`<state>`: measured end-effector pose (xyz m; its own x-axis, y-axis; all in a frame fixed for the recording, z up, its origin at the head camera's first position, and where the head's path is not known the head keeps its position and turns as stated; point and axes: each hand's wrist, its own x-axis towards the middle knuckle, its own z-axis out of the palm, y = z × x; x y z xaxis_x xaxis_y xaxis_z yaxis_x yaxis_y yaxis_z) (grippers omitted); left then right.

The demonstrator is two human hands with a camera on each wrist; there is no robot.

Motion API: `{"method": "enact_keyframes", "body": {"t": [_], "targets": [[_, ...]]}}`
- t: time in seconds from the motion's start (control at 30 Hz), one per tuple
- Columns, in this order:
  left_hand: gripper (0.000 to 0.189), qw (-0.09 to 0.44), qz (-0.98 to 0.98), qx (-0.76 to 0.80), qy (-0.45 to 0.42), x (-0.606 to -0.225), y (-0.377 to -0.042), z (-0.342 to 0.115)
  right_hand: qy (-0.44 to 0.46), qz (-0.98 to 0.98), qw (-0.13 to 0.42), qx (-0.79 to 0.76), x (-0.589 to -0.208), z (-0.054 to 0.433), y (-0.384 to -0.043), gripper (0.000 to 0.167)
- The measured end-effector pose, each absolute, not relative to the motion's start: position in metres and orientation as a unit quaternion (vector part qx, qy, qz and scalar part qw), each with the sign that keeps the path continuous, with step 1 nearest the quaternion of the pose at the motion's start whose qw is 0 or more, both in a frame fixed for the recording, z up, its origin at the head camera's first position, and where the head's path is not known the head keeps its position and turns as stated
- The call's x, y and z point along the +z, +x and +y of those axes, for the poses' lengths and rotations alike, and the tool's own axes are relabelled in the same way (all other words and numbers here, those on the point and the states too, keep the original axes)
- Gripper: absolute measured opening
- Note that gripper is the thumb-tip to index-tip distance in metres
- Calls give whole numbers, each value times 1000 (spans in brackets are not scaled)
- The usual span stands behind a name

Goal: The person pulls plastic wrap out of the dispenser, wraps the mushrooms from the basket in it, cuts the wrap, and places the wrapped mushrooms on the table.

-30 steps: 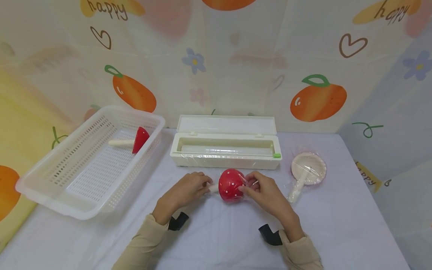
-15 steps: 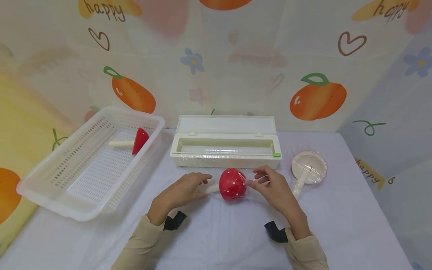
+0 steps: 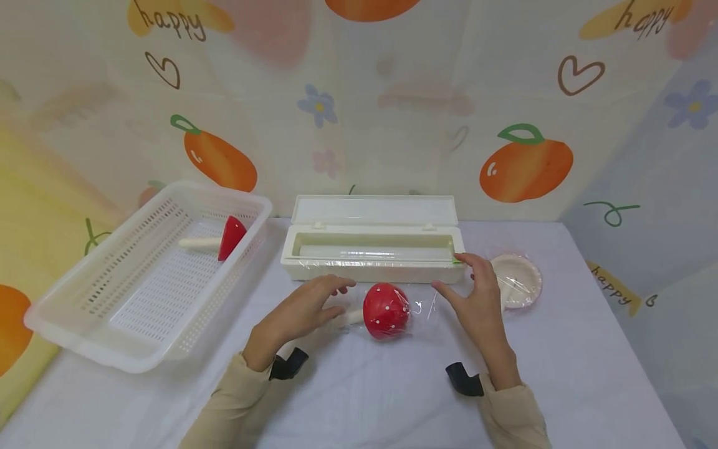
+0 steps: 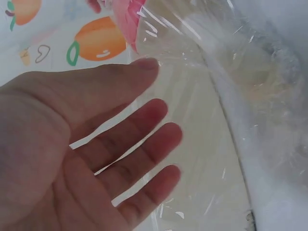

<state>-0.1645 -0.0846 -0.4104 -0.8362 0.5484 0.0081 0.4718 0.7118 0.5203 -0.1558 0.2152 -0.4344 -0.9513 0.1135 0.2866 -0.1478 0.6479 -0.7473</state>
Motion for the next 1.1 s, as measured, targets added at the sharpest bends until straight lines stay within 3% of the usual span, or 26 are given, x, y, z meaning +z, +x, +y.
{"method": "enact_keyframes", "body": {"t": [0.3, 0.5, 0.77, 1.1], "targets": [[49, 55, 912, 266, 307, -397, -180, -75, -42, -872, 82, 481, -440, 227, -169, 87], [49, 61, 909, 254, 324, -386, -194, -65, -35, -846, 58, 528, -450, 230, -177, 90], [52, 62, 901, 250, 349, -376, -212, -47, -35, -821, 64, 566, -460, 229, -187, 86], [54, 119, 886, 247, 374, -363, -244, -10, -53, -797, 88, 595, -468, 227, -188, 80]]}}
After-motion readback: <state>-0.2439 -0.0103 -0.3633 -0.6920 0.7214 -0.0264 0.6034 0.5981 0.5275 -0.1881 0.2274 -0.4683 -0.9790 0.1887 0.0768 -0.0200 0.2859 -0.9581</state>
